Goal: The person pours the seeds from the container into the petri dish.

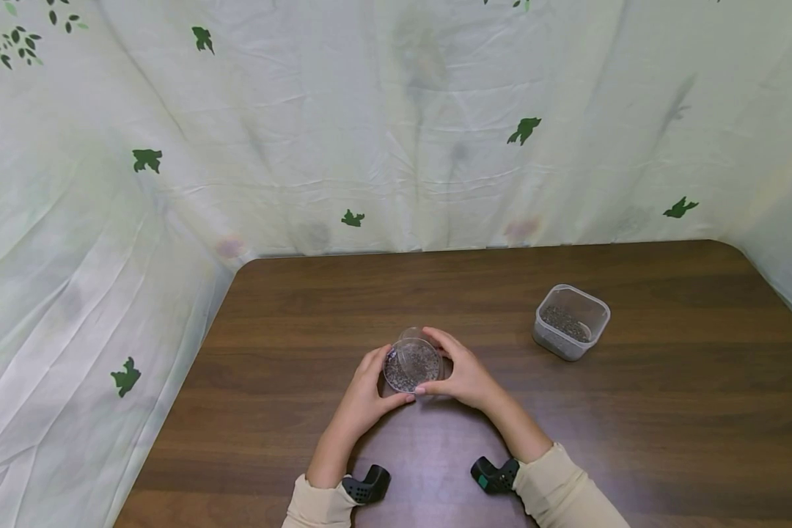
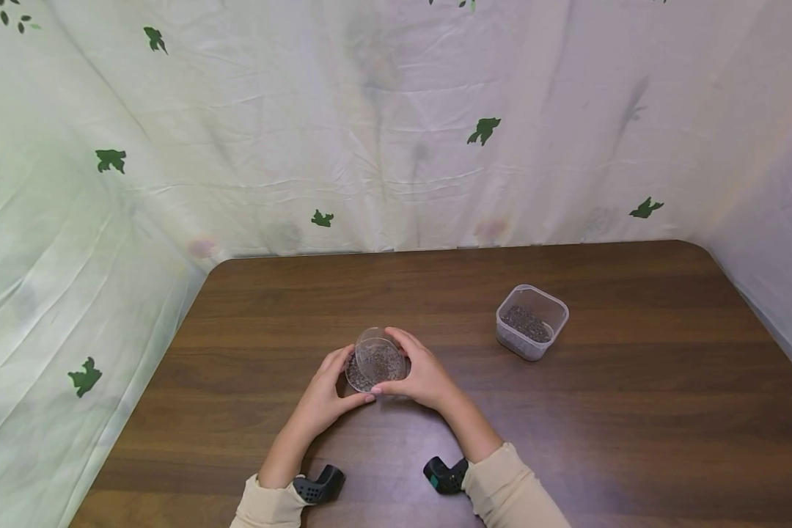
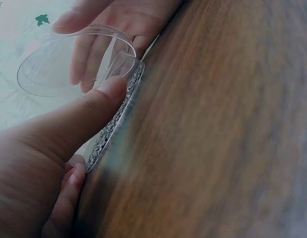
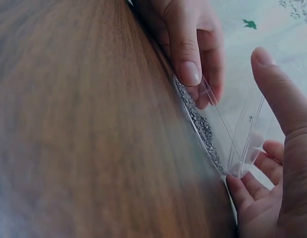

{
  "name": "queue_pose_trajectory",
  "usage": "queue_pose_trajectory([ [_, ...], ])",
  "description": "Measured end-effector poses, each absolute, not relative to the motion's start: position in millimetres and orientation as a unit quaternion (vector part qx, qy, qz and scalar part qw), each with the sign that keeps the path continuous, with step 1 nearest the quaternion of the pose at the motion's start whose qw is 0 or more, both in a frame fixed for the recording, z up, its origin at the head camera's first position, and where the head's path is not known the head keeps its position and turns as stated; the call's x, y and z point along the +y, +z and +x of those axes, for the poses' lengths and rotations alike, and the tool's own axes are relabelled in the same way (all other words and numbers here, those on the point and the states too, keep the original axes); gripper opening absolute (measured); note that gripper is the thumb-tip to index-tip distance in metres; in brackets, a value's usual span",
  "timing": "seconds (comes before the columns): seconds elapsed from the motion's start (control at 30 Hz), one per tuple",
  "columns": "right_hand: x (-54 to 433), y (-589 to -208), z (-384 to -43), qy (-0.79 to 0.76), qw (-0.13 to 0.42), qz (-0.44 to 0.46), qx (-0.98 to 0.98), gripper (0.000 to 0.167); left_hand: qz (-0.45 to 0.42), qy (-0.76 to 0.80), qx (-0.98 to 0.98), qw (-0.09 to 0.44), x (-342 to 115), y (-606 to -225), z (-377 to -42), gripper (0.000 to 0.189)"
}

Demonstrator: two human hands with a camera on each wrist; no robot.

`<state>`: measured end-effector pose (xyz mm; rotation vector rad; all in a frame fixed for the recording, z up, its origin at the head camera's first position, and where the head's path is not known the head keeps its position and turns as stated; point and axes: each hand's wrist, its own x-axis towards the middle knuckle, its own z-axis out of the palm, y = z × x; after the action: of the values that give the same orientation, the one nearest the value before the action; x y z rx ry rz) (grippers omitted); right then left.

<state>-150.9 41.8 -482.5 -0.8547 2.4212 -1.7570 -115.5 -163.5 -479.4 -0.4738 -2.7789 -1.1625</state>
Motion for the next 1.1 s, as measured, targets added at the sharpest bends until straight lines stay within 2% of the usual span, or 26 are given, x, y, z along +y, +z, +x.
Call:
queue_pose_trajectory([
  [0.7,41.5,-482.6,-150.8,-0.544,0.013,-0.290,0.787,0.086,-0.169,-0.383,-0.907,0.056,-162.8,-477.7,-115.2,0.086],
  [1.1,40.6,-480.2,-149.2,-0.535,0.019,-0.286,0.795,0.090,-0.172,-0.398,-0.899,0.063,-163.3,-479.5,-115.6,0.085],
])
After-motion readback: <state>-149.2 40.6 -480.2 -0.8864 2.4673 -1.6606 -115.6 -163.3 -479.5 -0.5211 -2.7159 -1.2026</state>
